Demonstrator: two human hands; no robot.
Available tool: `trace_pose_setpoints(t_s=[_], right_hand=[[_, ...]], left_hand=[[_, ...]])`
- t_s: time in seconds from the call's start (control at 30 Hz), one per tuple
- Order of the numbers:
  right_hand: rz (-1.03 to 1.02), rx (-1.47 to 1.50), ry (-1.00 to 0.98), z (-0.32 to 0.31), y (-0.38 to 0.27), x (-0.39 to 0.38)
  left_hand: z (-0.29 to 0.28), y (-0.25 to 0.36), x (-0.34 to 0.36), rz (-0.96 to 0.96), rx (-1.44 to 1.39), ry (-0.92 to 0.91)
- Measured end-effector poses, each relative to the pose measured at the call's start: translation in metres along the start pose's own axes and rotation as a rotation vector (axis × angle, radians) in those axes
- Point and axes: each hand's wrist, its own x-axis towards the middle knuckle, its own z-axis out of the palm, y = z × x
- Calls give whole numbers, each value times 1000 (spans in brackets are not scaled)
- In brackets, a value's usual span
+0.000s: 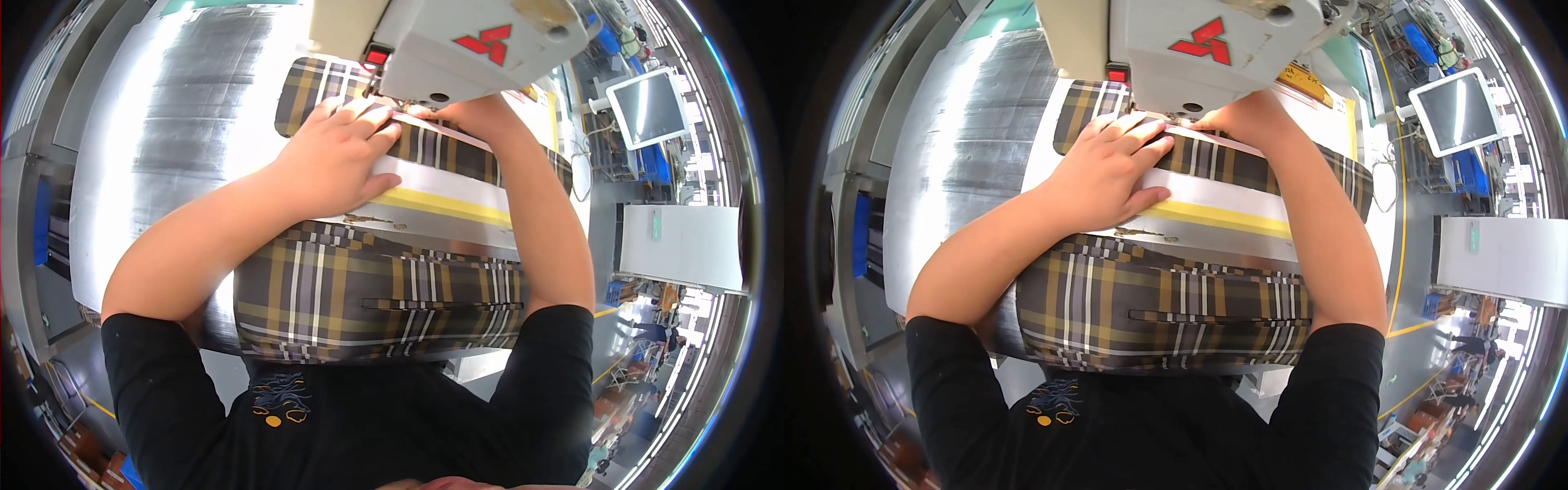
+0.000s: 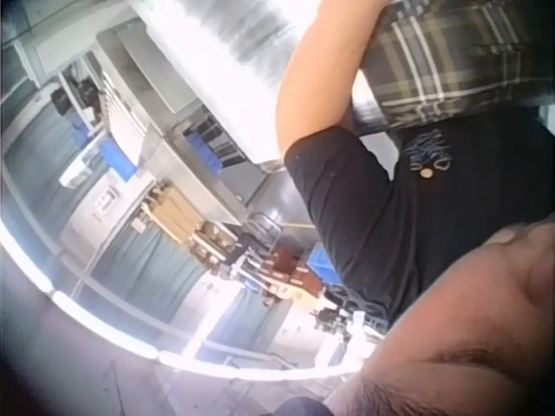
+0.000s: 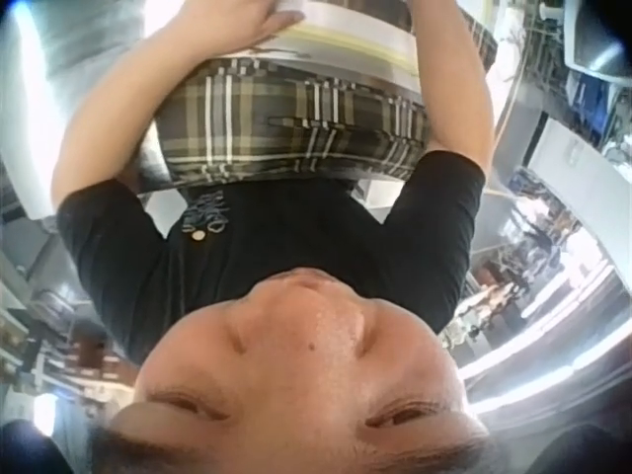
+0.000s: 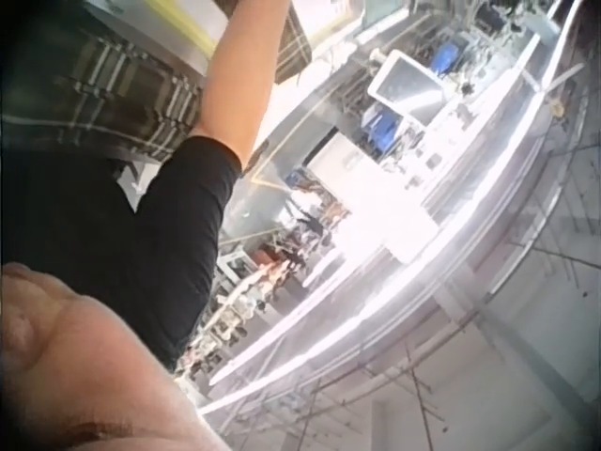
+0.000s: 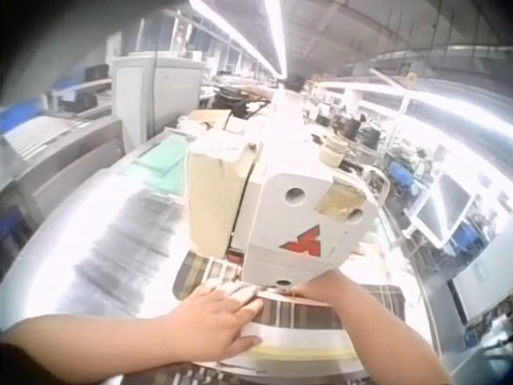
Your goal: Sewing zippers or decorative strips onto plaid fabric pieces using an industrial sewing machine.
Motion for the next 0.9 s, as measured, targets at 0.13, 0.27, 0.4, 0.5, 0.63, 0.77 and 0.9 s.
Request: trace_pose_setpoints(t_s=[0.13, 0.27, 0.4, 0.5, 0.63, 0.77, 0.9], right_hand=[[-224, -29, 130, 17, 7, 12], [-105, -38, 84, 8, -6, 2], [137, -28, -82, -19, -16, -10], [95, -25, -25, -20, 8, -14], [-99, -108, 100, 5, 8, -38], [-488, -201, 234, 39, 15, -58], [-638, -228, 372, 50, 24, -61]], left_hand=[[3, -2, 2, 40, -3, 85], [1, -3, 1, -1, -12, 32], [3, -4, 1, -6, -34, 68], [5, -4, 3, 13, -46, 85], [3, -4, 0, 9, -33, 72], [3, -5, -1, 29, -36, 82], [0, -4, 2, 51, -7, 71]])
